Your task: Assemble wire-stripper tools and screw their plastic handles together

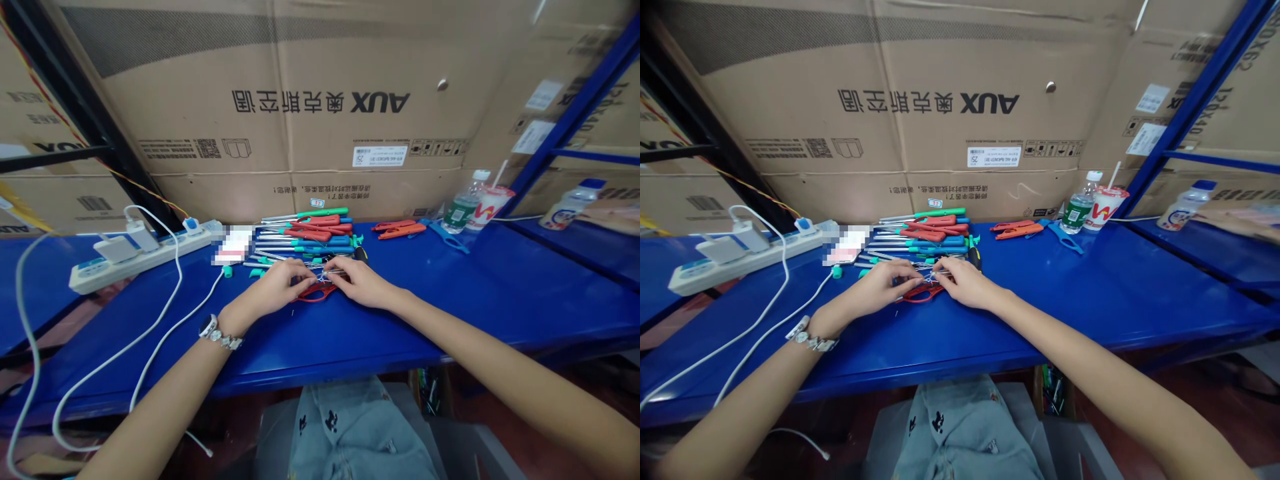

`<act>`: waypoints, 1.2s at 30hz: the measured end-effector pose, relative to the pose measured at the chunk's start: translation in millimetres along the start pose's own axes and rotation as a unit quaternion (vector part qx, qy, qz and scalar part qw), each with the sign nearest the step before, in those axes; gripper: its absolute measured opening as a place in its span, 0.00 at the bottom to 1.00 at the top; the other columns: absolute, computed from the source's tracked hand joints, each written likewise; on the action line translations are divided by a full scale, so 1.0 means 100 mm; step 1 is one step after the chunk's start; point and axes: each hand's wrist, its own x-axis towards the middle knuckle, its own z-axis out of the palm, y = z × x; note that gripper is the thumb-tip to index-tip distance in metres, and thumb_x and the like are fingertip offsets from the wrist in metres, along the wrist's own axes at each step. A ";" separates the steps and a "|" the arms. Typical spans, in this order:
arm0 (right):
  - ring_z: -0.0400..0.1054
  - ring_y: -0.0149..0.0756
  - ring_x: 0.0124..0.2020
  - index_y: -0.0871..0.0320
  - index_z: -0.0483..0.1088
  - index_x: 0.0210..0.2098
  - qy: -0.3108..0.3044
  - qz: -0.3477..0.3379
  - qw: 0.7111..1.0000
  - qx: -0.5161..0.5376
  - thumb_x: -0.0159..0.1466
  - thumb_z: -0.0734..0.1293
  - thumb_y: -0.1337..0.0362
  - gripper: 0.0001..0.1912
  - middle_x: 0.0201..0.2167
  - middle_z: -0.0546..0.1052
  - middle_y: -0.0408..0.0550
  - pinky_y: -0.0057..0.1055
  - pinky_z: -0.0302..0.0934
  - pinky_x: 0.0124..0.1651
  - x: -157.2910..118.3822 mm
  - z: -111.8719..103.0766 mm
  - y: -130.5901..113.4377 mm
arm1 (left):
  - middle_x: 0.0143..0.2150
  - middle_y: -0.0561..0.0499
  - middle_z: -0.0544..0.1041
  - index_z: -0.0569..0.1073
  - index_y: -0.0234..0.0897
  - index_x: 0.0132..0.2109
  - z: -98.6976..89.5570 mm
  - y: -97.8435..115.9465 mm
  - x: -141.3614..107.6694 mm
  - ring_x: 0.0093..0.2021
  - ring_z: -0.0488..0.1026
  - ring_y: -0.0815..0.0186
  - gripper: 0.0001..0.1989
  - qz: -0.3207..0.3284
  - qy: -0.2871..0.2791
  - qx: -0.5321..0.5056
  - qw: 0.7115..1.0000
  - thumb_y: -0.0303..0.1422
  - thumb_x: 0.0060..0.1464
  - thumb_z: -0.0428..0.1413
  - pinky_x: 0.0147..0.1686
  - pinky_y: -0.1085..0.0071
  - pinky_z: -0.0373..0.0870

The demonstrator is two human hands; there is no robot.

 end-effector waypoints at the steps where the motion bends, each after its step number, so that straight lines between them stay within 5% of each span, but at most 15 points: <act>1: 0.75 0.39 0.44 0.57 0.72 0.46 -0.001 -0.003 1.000 -0.006 0.71 0.64 0.66 0.06 0.45 0.79 0.52 0.37 0.67 0.48 0.00 0.00 0.00 | 0.38 0.47 0.78 0.80 0.37 0.43 0.00 0.01 -0.01 0.39 0.74 0.60 0.10 0.007 0.009 0.013 1.000 0.34 0.66 0.54 0.40 0.64 0.71; 6: 0.75 0.40 0.45 0.58 0.71 0.47 -0.011 -0.007 1.000 -0.013 0.72 0.63 0.66 0.07 0.46 0.79 0.54 0.39 0.67 0.49 0.01 0.01 0.01 | 0.43 0.45 0.72 0.75 0.37 0.42 0.02 0.14 -0.08 0.45 0.71 0.57 0.07 0.043 0.073 0.090 0.992 0.35 0.66 0.55 0.45 0.59 0.71; 14: 0.74 0.40 0.46 0.58 0.71 0.46 -0.013 -0.012 1.000 -0.017 0.72 0.63 0.66 0.07 0.46 0.78 0.53 0.39 0.66 0.51 0.01 0.01 0.03 | 0.37 0.46 0.71 0.78 0.36 0.38 0.12 0.14 0.02 0.39 0.68 0.58 0.10 0.066 0.017 0.158 0.985 0.34 0.67 0.56 0.38 0.61 0.68; 28: 0.69 0.44 0.55 0.56 0.68 0.52 -0.019 -0.022 0.997 -0.066 0.74 0.58 0.66 0.11 0.52 0.75 0.56 0.45 0.62 0.60 -0.03 0.06 0.03 | 0.35 0.46 0.73 0.77 0.36 0.33 0.20 0.20 0.02 0.37 0.71 0.59 0.12 0.029 0.027 0.104 0.994 0.32 0.66 0.55 0.38 0.61 0.71; 36: 0.69 0.44 0.54 0.59 0.68 0.52 -0.026 -0.028 0.997 -0.073 0.74 0.58 0.67 0.10 0.51 0.75 0.57 0.44 0.62 0.59 -0.02 0.06 0.03 | 0.36 0.45 0.72 0.80 0.35 0.37 0.17 0.25 -0.03 0.40 0.70 0.57 0.12 0.097 0.006 0.155 0.983 0.36 0.67 0.56 0.41 0.60 0.72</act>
